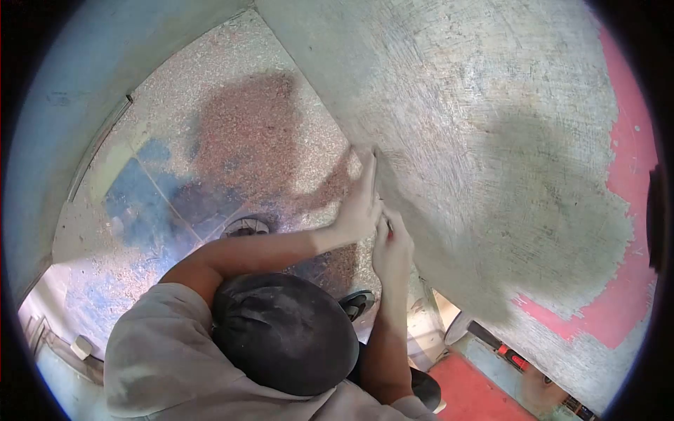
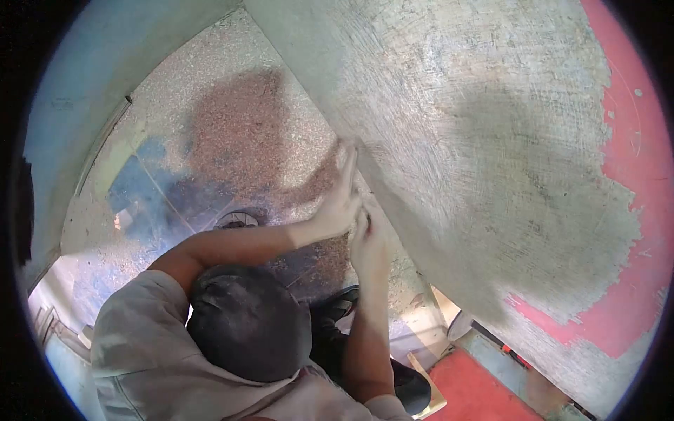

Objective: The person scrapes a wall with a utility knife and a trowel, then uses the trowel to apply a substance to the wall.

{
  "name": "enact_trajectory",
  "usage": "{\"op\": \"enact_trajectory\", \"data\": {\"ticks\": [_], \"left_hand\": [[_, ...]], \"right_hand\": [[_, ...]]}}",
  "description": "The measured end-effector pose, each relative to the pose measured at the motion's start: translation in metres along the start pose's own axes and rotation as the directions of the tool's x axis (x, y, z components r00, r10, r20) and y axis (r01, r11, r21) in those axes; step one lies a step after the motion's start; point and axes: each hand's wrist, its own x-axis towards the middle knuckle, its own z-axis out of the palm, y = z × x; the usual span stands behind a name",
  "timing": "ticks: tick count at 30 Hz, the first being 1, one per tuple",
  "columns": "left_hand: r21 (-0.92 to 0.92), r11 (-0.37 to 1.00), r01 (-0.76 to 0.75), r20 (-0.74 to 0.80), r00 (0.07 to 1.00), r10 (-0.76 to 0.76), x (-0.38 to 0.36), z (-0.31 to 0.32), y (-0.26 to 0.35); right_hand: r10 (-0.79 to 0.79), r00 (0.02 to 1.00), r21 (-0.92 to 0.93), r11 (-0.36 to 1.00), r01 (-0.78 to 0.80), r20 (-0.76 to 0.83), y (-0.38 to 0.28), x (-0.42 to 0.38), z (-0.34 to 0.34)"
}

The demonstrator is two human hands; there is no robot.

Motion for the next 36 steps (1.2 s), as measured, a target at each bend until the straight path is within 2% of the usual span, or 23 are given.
{"op": "enact_trajectory", "data": {"ticks": [1,2,3,5,7,8,9,12,13,16,17,20,21,24,26,28,30,31,34,35,36], "left_hand": [[0.052,0.999,0.004,0.036,0.999,-0.006,-0.01,0.012,-0.006],[0.098,0.995,0.012,0.077,0.997,-0.02,-0.019,0.024,-0.014],[-0.02,0.991,0.131,0.036,0.991,-0.13,-0.012,0.015,-0.01],[-0.079,0.979,0.19,-0.025,0.981,-0.193,0.018,-0.016,-0.044],[-0.034,0.979,0.202,-0.076,0.976,-0.204,0.026,-0.031,-0.056],[0.036,0.983,0.182,-0.086,0.98,-0.178,0.026,-0.034,-0.06],[0.104,0.981,0.163,-0.087,0.984,-0.154,0.026,-0.034,-0.061],[0.209,0.978,0.001,-0.106,0.994,0.021,0.003,-0.001,-0.054],[0.174,0.984,-0.045,-0.136,0.988,0.07,0.006,0.0,-0.063],[0.244,0.968,0.057,-0.212,0.977,-0.004,0.031,-0.019,-0.082],[0.062,0.986,0.157,-0.15,0.978,-0.147,0.031,-0.025,-0.083],[0.111,0.99,0.087,-0.159,0.985,-0.068,0.017,-0.01,-0.06],[0.296,0.955,-0.025,-0.216,0.972,0.093,0.018,-0.006,-0.063],[0.218,0.964,0.15,-0.241,0.966,-0.096,0.032,-0.02,-0.07],[0.126,0.957,0.263,-0.155,0.958,-0.243,0.031,-0.026,-0.056],[0.088,0.989,0.115,-0.175,0.98,-0.099,0.02,-0.008,-0.058],[0.169,0.984,0.058,-0.186,0.982,-0.026,0.013,0.004,-0.062],[0.22,0.975,-0.006,-0.225,0.973,0.057,0.014,0.006,-0.068],[0.14,0.967,0.213,-0.212,0.961,-0.181,0.03,-0.007,-0.076],[0.158,0.951,0.265,-0.188,0.954,-0.234,0.032,-0.013,-0.075],[0.192,0.953,0.233,-0.192,0.962,-0.196,0.027,-0.009,-0.073]], "right_hand": [[0.065,0.998,-0.004,0.998,-0.065,0.02,0.005,-0.01,-0.008],[0.039,0.999,-0.032,0.999,-0.039,0.028,0.01,-0.01,-0.005],[0.016,1.0,-0.057,0.998,-0.015,0.027,0.008,-0.004,0.005],[-0.108,0.994,-0.112,0.988,0.109,0.012,0.017,0.03,0.043],[-0.069,0.995,-0.113,0.991,0.077,0.066,0.005,0.047,0.063],[-0.047,0.994,-0.115,0.992,0.058,0.096,0.001,0.05,0.068],[-0.046,0.999,-0.055,0.997,0.046,0.009,0.004,0.039,0.067],[0.029,0.999,-0.049,0.998,-0.027,0.029,0.005,0.016,0.036],[0.041,0.997,-0.097,0.995,-0.035,0.059,0.002,0.022,0.035],[0.065,0.992,-0.2,0.979,-0.042,0.109,-0.005,0.046,0.044],[0.057,0.992,-0.218,0.975,-0.031,0.112,-0.006,0.048,0.047],[-0.014,0.998,-0.195,0.981,0.025,0.057,0.003,0.038,0.045],[-0.053,0.998,-0.18,0.982,0.058,0.032,0.002,0.037,0.04],[0.022,0.996,-0.224,0.975,-0.002,0.086,-0.005,0.055,0.05],[0.021,0.994,-0.215,0.977,0.002,0.104,-0.008,0.052,0.043],[0.03,0.994,-0.209,0.978,-0.008,0.105,-0.009,0.048,0.034],[0.05,0.994,-0.214,0.976,-0.028,0.095,-0.003,0.028,0.015],[-0.035,0.997,-0.182,0.982,0.049,0.074,-0.002,0.031,0.021],[-0.003,0.982,-0.299,0.952,0.061,0.191,-0.005,0.066,0.036],[0.005,0.98,-0.284,0.957,0.054,0.201,0.0,0.071,0.042],[0.018,0.975,-0.253,0.967,0.039,0.221,-0.006,0.065,0.034]]}}
